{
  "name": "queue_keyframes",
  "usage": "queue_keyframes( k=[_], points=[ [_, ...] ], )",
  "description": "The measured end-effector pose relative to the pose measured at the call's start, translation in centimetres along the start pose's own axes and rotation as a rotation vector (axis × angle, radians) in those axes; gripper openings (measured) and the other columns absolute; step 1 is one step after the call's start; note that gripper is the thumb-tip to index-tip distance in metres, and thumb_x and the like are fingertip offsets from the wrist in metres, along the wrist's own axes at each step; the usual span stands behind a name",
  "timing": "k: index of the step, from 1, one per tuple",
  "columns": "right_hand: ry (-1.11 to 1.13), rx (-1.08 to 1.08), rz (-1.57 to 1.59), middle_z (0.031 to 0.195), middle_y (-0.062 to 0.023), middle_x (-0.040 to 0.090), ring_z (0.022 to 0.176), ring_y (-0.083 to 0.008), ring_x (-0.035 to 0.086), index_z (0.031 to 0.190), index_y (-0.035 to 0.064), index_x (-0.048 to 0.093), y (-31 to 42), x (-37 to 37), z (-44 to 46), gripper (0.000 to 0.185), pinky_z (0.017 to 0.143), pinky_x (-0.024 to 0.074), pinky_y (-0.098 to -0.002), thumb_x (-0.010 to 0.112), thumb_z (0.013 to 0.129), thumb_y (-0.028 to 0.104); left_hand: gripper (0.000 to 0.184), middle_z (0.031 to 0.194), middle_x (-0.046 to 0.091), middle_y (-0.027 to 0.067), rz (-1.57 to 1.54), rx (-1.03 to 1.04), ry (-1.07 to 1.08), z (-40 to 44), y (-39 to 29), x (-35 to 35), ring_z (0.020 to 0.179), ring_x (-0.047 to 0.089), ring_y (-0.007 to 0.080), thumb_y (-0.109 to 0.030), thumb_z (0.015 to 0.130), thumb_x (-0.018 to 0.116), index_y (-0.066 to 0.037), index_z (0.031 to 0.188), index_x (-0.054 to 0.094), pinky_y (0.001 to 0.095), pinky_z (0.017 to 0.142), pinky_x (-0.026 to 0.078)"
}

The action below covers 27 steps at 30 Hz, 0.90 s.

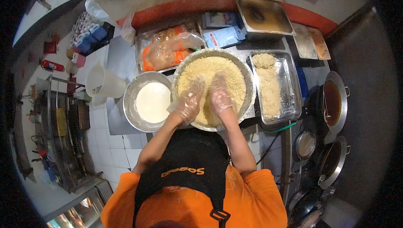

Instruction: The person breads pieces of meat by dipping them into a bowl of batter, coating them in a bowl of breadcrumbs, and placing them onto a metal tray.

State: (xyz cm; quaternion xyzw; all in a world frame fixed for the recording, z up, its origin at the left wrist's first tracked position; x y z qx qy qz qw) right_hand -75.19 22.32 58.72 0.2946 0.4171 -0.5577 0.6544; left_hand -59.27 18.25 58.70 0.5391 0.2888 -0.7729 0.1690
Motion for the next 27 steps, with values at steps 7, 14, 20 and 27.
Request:
queue_keyframes(
  k=[7,14,20,27],
  points=[
    [0.529,0.73,0.477,0.107,-0.0253,0.071,0.103,-0.0409,0.068,0.111,-0.0051,0.069,-5.2,1.7,-0.2,0.039,0.097,0.0512,-0.0498,0.053,0.096,0.027,0.032,0.116,0.066,0.023,-0.225,-0.036,0.385,-0.5,-0.3,-1.7,0.119,0.058,0.0371,-0.01,0.082,0.059,-0.001,0.111,0.068,0.0441,0.106,0.042],
    [0.303,0.841,0.798,0.105,-0.0346,0.067,0.101,-0.0474,0.066,0.123,-0.0102,0.058,-3.4,4.6,-0.3,0.056,0.09,0.0523,-0.0512,0.063,0.096,0.039,0.056,0.11,0.07,0.022,-0.415,-0.135,0.02,-4.0,3.6,-3.0,0.1,0.065,0.0383,-0.006,0.081,0.057,0.001,0.137,0.058,0.0455,0.096,0.05],
    [0.017,1.209,1.122,0.133,-0.0307,0.059,0.124,-0.0374,0.058,0.139,-0.0095,0.047,-3.4,6.9,-2.5,0.07,0.101,0.0473,-0.0408,0.064,0.098,0.044,0.046,0.098,0.065,0.0253,-0.502,-0.23,0.018,-1.5,1.9,-8.1,0.098,0.062,0.0438,-0.001,0.078,0.059,0.002,0.124,0.062,0.0517,0.092,0.047],
    [-0.092,1.459,1.457,0.147,-0.013,0.048,0.12,-0.0244,0.055,0.154,0.0047,0.034,-8.4,0.2,-1.1,0.072,0.097,0.0505,-0.0424,0.062,0.1,0.043,0.055,0.125,0.062,0.0325,-0.481,-0.237,0.018,-1.9,0.7,-10.4,0.12,0.06,0.045,-0.001,0.084,0.054,0.003,0.139,0.055,0.0473,0.105,0.044]
  ],
)
Point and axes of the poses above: each hand's wrist, its own z-axis towards the middle knuckle, its own x-axis out of the palm, y = z × x, the point moved 2 cm from there along z, towards the middle knuckle
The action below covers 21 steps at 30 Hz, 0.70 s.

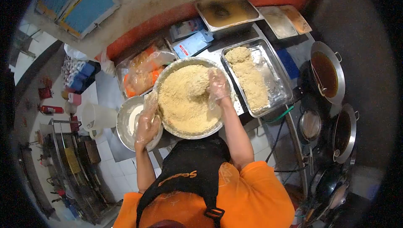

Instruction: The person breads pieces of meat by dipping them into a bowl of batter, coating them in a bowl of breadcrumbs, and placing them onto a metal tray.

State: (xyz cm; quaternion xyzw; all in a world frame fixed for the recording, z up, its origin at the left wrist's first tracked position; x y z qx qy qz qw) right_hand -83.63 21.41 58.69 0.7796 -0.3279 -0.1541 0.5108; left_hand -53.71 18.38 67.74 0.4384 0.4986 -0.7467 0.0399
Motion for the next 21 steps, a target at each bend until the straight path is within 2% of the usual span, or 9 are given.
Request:
queue_keyframes(
  k=[2,5,7,8,10,11,16,19,21],
  points=[
    [-0.017,0.001,0.125,0.156,-0.0137,0.038,0.134,-0.0285,0.048,0.159,0.0061,0.022,2.1,-1.8,0.5,0.086,0.097,0.0526,-0.0465,0.065,0.098,0.048,0.054,0.132,0.059,0.032,-0.007,-0.022,0.017,-0.7,0.2,-0.6,0.126,0.056,0.0447,-0.002,0.086,0.054,0.004,0.139,0.054,0.0463,0.109,0.041],
    [-0.057,-0.048,0.23,0.149,-0.014,0.047,0.127,-0.0275,0.054,0.155,0.003,0.031,3.5,-5.3,3.0,0.077,0.093,0.0537,-0.0451,0.064,0.098,0.044,0.054,0.142,0.052,0.0308,0.025,-0.028,0.009,-1.4,0.4,-1.1,0.137,0.047,0.0438,-0.003,0.088,0.054,0.004,0.141,0.053,0.0439,0.116,0.035],
    [-0.05,-0.117,0.331,0.13,-0.0095,0.062,0.112,-0.0212,0.062,0.145,0.0073,0.044,2.7,-8.2,6.3,0.057,0.086,0.0546,-0.0438,0.062,0.101,0.039,0.054,0.146,0.05,0.0291,0.053,-0.004,0.001,-1.9,0.7,-1.5,0.141,0.043,0.043,-0.004,0.089,0.055,0.004,0.143,0.051,0.0427,0.119,0.031],
    [-0.049,-0.118,0.336,0.13,-0.0095,0.062,0.112,-0.0212,0.062,0.145,0.0073,0.044,2.4,-9.9,7.7,0.057,0.086,0.0546,-0.0438,0.062,0.101,0.039,0.054,0.146,0.05,0.0291,0.057,-0.001,0.001,-2.1,0.5,-1.6,0.141,0.043,0.043,-0.004,0.089,0.055,0.004,0.143,0.051,0.0427,0.119,0.031],
    [-0.015,-0.136,0.312,0.114,-0.0066,0.068,0.091,-0.0165,0.067,0.134,0.0066,0.055,1.6,-12.2,10.5,0.045,0.065,0.0546,-0.0321,0.062,0.101,0.036,0.055,0.147,0.049,0.0292,0.068,-0.025,-0.007,-2.2,0.2,-1.9,0.142,0.042,0.0426,-0.003,0.089,0.055,0.003,0.144,0.05,0.0428,0.12,0.029],
    [-0.105,-0.147,0.47,0.104,-0.0047,0.07,0.073,-0.0131,0.065,0.13,0.007,0.06,0.5,-12.2,11.9,0.041,0.049,0.0467,-0.024,0.061,0.102,0.037,0.055,0.147,0.049,0.0292,0.074,-0.021,-0.008,-2.4,0.3,-1.9,0.142,0.042,0.0426,-0.003,0.089,0.055,0.003,0.144,0.05,0.0428,0.12,0.029],
    [-0.269,-0.084,0.396,0.1,-0.0059,0.071,0.072,-0.0142,0.064,0.127,0.0063,0.065,-3.6,-15.9,17.4,0.042,0.051,0.049,-0.0293,0.059,0.102,0.04,0.056,0.15,0.046,0.0289,-0.009,-0.228,0.112,-3.0,2.0,-1.0,0.144,0.039,0.0417,-0.002,0.089,0.057,0.0,0.144,0.051,0.0436,0.121,0.027],
    [-0.468,-0.118,0.085,0.104,-0.0129,0.073,0.08,-0.0238,0.07,0.126,0.0027,0.065,-3.6,-17.4,17.9,0.048,0.064,0.0556,-0.0364,0.064,0.098,0.042,0.055,0.149,0.047,0.0286,0.128,-0.033,0.044,-1.8,0.5,-1.1,0.144,0.039,0.042,-0.002,0.089,0.059,0.0,0.144,0.051,0.0445,0.12,0.028],
    [-0.561,-0.41,-0.864,0.109,-0.0198,0.073,0.093,-0.0343,0.071,0.125,0.005,0.066,-2.3,-18.8,18.7,0.049,0.08,0.0569,-0.0417,0.068,0.093,0.043,0.056,0.149,0.047,0.0283,0.13,-0.032,0.062,-0.9,0.5,-1.5,0.144,0.039,0.0425,-0.002,0.089,0.059,-0.001,0.144,0.051,0.0444,0.12,0.028]
  ],
)
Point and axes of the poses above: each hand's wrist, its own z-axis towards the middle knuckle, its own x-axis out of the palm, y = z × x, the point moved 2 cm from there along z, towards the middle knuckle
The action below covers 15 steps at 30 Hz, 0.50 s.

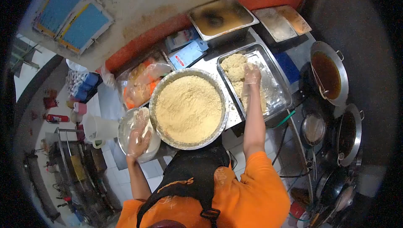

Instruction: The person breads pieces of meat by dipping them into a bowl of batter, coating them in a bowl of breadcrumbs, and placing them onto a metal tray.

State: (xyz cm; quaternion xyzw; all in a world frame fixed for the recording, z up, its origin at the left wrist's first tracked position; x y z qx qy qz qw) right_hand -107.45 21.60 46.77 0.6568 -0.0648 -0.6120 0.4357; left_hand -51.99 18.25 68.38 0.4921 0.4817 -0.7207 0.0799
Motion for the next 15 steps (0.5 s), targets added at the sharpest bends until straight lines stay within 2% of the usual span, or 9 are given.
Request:
queue_keyframes(
  k=[2,5,8,9,10,11,12,13,15],
  points=[
    [0.067,-0.018,0.034,0.111,-0.0208,0.072,0.097,-0.0371,0.07,0.123,0.0081,0.069,-0.4,-1.5,0.5,0.046,0.085,0.0552,-0.0434,0.068,0.092,0.042,0.056,0.153,0.044,0.0247,0.047,-0.02,0.041,0.6,0.4,-0.7,0.148,0.035,0.0373,-0.007,0.092,0.062,-0.003,0.146,0.05,0.0418,0.119,0.03],
    [0.099,-0.177,0.038,0.111,-0.0189,0.073,0.101,-0.0377,0.069,0.119,0.016,0.073,-2.4,-1.5,1.3,0.036,0.089,0.0539,-0.0459,0.067,0.09,0.035,0.055,0.153,0.045,0.0233,-0.047,-0.101,0.094,2.3,2.5,-2.5,0.146,0.037,0.0389,-0.009,0.092,0.063,-0.004,0.146,0.051,0.0429,0.119,0.03],
    [0.113,-0.156,-0.269,0.11,-0.0196,0.073,0.099,-0.0326,0.072,0.128,0.0142,0.069,-4.2,-0.5,1.7,0.041,0.088,0.0551,-0.0424,0.066,0.089,0.024,0.06,0.153,0.044,0.0235,0.2,0.165,-0.079,5.4,5.1,-4.5,0.144,0.04,0.0393,-0.007,0.091,0.059,-0.006,0.15,0.046,0.0447,0.117,0.034],
    [0.013,-0.251,-0.126,0.096,-0.0069,0.074,0.077,-0.0183,0.062,0.134,0.0088,0.065,-3.9,-0.4,0.7,0.041,0.072,0.0521,-0.0348,0.058,0.094,0.011,0.059,0.154,0.043,0.0226,0.239,0.174,-0.097,6.6,7.0,-5.1,0.144,0.04,0.0391,-0.008,0.091,0.059,-0.006,0.149,0.046,0.0439,0.118,0.034],
    [0.041,-0.097,0.211,0.096,-0.0052,0.074,0.073,-0.0159,0.06,0.137,0.0078,0.063,-0.1,-3.3,-1.8,0.044,0.067,0.0501,-0.0325,0.055,0.094,0.002,0.058,0.155,0.042,0.0217,0.277,0.184,-0.107,7.9,8.8,-5.6,0.143,0.041,0.0388,-0.009,0.092,0.058,-0.006,0.149,0.047,0.0432,0.118,0.034],
    [-0.065,-0.326,0.456,0.102,-0.0077,0.074,0.08,-0.0169,0.065,0.137,0.0078,0.063,-1.2,-2.6,-2.1,0.046,0.069,0.0508,-0.0302,0.056,0.093,-0.004,0.053,0.149,0.049,0.0227,0.29,0.18,-0.157,9.3,9.9,-6.1,0.138,0.046,0.0395,-0.01,0.091,0.058,-0.006,0.144,0.052,0.0436,0.115,0.038],
    [-0.073,-0.346,0.291,0.109,-0.0094,0.073,0.092,-0.0184,0.068,0.134,0.0066,0.065,-0.4,-3.9,-2.7,0.043,0.074,0.0525,-0.0273,0.061,0.092,-0.003,0.048,0.143,0.055,0.0237,0.297,0.193,-0.201,11.1,10.4,-6.4,0.133,0.052,0.0401,-0.011,0.091,0.058,-0.005,0.139,0.058,0.044,0.112,0.042],
    [-0.061,-0.358,0.302,0.109,-0.0094,0.073,0.092,-0.0184,0.068,0.134,0.0066,0.065,0.7,-5.0,-3.6,0.043,0.074,0.0525,-0.0273,0.061,0.092,-0.003,0.043,0.132,0.062,0.0236,0.297,0.063,-0.119,12.9,10.0,-7.1,0.126,0.058,0.04,-0.011,0.089,0.058,-0.004,0.131,0.064,0.0443,0.106,0.046],
    [-0.009,-0.266,0.57,0.112,-0.0109,0.073,0.103,-0.0209,0.068,0.127,0.004,0.069,2.8,-6.2,-6.2,0.033,0.083,0.0549,-0.0301,0.064,0.094,0.003,0.038,0.122,0.068,0.0235,0.293,-0.063,-0.041,15.8,10.4,-7.3,0.118,0.064,0.0398,-0.011,0.088,0.058,-0.004,0.124,0.069,0.0446,0.1,0.05]
  ],
)
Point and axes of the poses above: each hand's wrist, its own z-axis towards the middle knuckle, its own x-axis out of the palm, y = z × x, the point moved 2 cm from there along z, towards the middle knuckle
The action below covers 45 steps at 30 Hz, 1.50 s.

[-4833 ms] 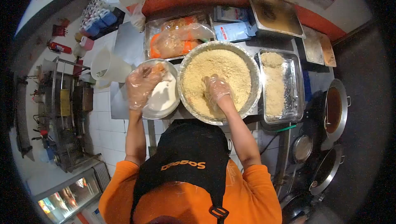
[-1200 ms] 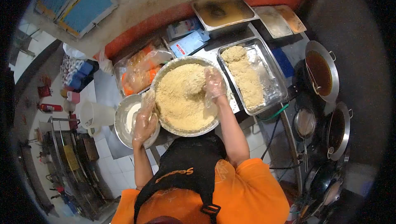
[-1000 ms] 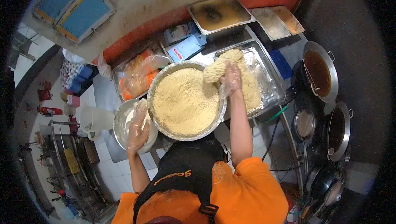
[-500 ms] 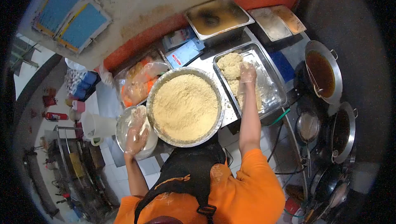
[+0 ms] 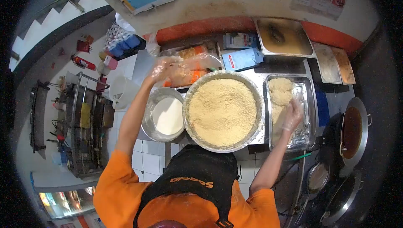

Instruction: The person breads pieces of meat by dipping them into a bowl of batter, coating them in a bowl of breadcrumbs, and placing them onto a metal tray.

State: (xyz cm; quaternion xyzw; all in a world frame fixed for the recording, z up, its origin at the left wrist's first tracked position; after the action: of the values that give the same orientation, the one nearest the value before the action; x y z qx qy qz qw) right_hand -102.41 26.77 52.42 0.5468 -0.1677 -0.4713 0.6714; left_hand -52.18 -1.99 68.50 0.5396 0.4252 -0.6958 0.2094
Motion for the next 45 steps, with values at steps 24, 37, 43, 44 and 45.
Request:
queue_keyframes(
  k=[24,37,43,44,45],
  points=[
    [-0.03,0.485,0.501,0.106,-0.0157,0.069,0.094,-0.0237,0.073,0.118,-0.011,0.063,14.9,-1.8,-14.0,0.022,0.084,0.0622,-0.0333,0.058,0.101,0.002,0.036,0.113,0.072,0.0215,0.444,0.101,0.797,5.0,12.9,10.5,0.096,0.072,0.0339,-0.026,0.086,0.067,-0.009,0.117,0.071,0.0482,0.073,0.058],
    [0.014,0.422,0.43,0.108,-0.0178,0.069,0.095,-0.025,0.071,0.119,-0.0118,0.062,17.8,-0.1,-14.5,0.024,0.085,0.0615,-0.0355,0.058,0.101,0.004,0.037,0.113,0.072,0.0203,0.378,-0.077,0.504,3.4,14.5,12.3,0.098,0.071,0.0348,-0.029,0.086,0.064,-0.008,0.115,0.072,0.0471,0.079,0.057],
    [0.047,0.379,0.454,0.107,-0.0166,0.069,0.093,-0.0248,0.072,0.12,-0.0107,0.062,18.5,0.7,-15.4,0.024,0.083,0.0617,-0.0351,0.057,0.101,0.003,0.037,0.113,0.072,0.0198,0.238,-0.154,0.409,3.8,19.1,17.3,0.098,0.071,0.0353,-0.031,0.087,0.062,-0.008,0.115,0.072,0.0466,0.082,0.056],
    [0.053,0.376,0.46,0.106,-0.0162,0.069,0.093,-0.0246,0.072,0.12,-0.0104,0.062,18.6,0.8,-15.6,0.023,0.082,0.0618,-0.0351,0.057,0.102,0.003,0.038,0.113,0.072,0.0197,0.145,-0.158,0.383,3.9,22.3,19.1,0.098,0.071,0.0353,-0.031,0.087,0.062,-0.008,0.115,0.072,0.0465,0.083,0.056],
    [0.052,0.375,0.44,0.105,-0.0158,0.069,0.091,-0.0235,0.072,0.119,-0.01,0.063,19.1,0.8,-15.7,0.023,0.081,0.0619,-0.0345,0.057,0.102,0.003,0.038,0.113,0.072,0.0196,0.031,-0.165,0.358,3.8,22.8,18.8,0.098,0.071,0.0354,-0.031,0.087,0.062,-0.008,0.114,0.072,0.0464,0.083,0.056]
  ],
)
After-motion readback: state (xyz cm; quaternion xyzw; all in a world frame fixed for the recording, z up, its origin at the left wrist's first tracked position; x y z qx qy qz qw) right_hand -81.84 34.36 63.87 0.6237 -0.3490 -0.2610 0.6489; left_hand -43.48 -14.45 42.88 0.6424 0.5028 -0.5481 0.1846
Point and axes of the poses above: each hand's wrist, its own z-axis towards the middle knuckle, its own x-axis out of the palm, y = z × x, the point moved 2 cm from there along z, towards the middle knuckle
